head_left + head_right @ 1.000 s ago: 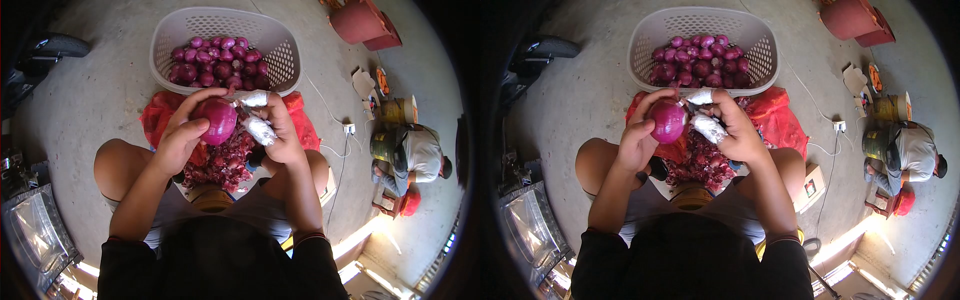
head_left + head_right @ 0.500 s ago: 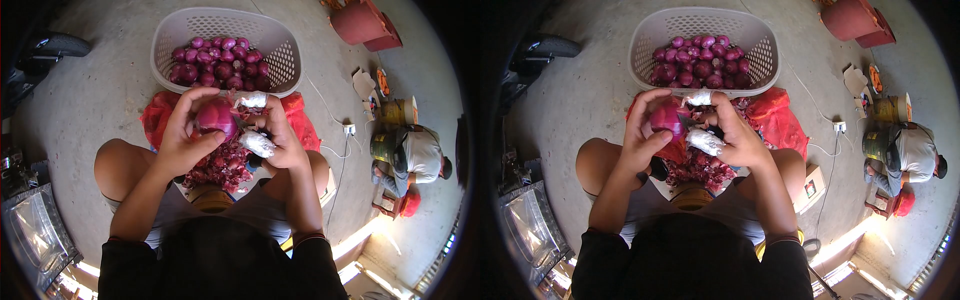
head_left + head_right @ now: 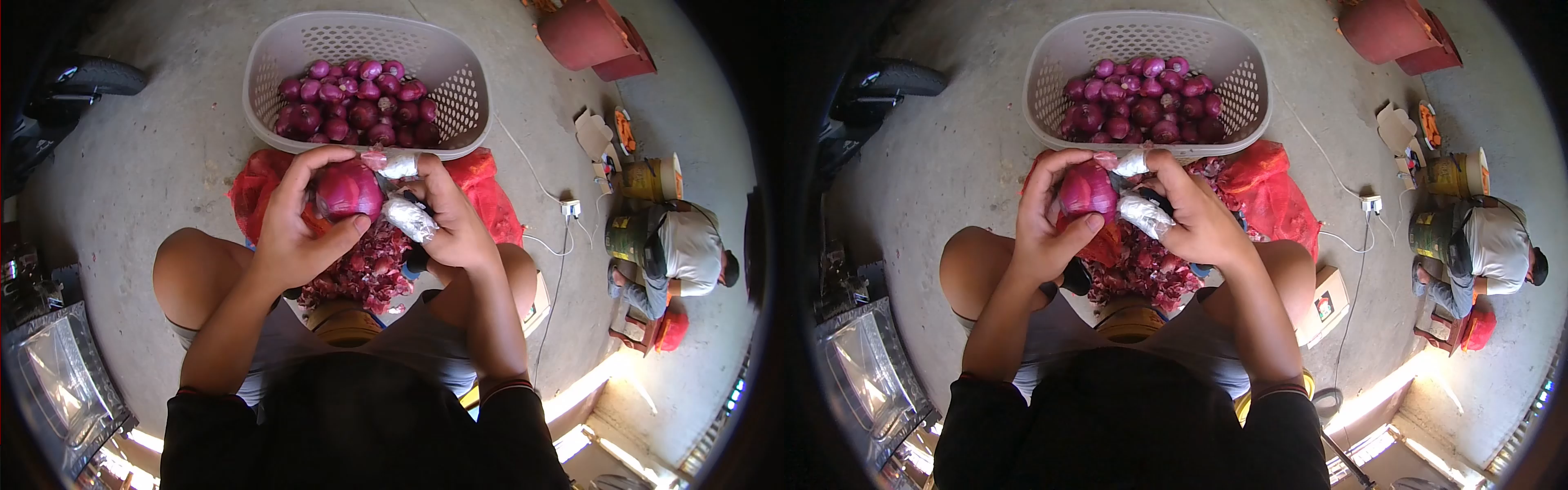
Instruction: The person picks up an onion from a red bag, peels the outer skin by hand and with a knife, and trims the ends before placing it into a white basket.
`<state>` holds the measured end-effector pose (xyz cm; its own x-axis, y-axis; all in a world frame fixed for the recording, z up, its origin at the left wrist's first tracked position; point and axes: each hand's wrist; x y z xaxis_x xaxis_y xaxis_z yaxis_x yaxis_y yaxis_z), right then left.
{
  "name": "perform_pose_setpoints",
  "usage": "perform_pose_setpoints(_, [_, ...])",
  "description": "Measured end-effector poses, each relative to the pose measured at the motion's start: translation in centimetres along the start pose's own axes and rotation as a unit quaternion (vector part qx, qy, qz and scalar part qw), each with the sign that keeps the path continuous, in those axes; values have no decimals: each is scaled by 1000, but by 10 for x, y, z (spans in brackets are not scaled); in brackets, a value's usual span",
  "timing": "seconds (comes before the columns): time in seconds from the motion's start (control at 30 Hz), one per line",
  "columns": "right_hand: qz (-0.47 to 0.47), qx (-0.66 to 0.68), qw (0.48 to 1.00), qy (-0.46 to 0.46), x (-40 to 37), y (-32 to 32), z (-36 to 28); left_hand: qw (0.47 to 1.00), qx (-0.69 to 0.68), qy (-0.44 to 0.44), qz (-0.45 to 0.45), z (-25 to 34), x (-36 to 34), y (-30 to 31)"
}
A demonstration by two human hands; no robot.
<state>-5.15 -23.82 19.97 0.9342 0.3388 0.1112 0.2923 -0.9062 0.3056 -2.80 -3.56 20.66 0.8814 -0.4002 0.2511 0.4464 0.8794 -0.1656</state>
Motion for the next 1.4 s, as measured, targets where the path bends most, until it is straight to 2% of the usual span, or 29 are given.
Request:
perform_pose_setpoints(0.17, [-5, 42, 999, -12, -1, 2, -5, 1000, 0, -4, 3, 2, 1, -2])
perform_pose_setpoints(0.23, [-10, 49, 999, -15, -2, 3, -4, 999, 42, -25, -2, 2, 2, -1])
perform_pose_setpoints(0.43, [-36, 27, 999, -31, -4, 5, -4, 996, 74, -49, 10, -1, 2, 0])
perform_pose_setpoints(0.67, [-6, -19, 1000, -11, 1, 0, -6, 995, 89, -50, 17, -1, 1, 1])
perform_pose_setpoints(0.8, [-5, -42, 999, -28, 0, 0, -4, 998, 52, -38, 9, -2, 1, 0])
perform_pose_setpoints(0.93, [22, 26, 999, 18, 4, -5, -7, 1000, 4, -24, -1, -3, 1, 0])
perform_pose_setpoints(1.07, [34, 89, 995, 6, 3, -5, -7, 998, -66, 0, -11, -3, 0, 0])
perform_pose_setpoints(1.27, [63, 197, 978, -1, 3, 1, -12, 994, -102, 13, -27, 3, 0, 3])
perform_pose_setpoints(1.4, [17, 129, 991, -2, -4, 4, -6, 994, -109, 14, -13, 1, 1, 3])
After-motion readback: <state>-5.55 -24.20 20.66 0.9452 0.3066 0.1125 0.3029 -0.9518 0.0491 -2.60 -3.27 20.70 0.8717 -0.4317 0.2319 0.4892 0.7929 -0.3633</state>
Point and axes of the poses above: each hand's wrist, its own x-axis towards the middle knuckle, its own y-axis out of the back of the hand, z = x × y, and after that the axes turned 4 degrees about -x, right-handed
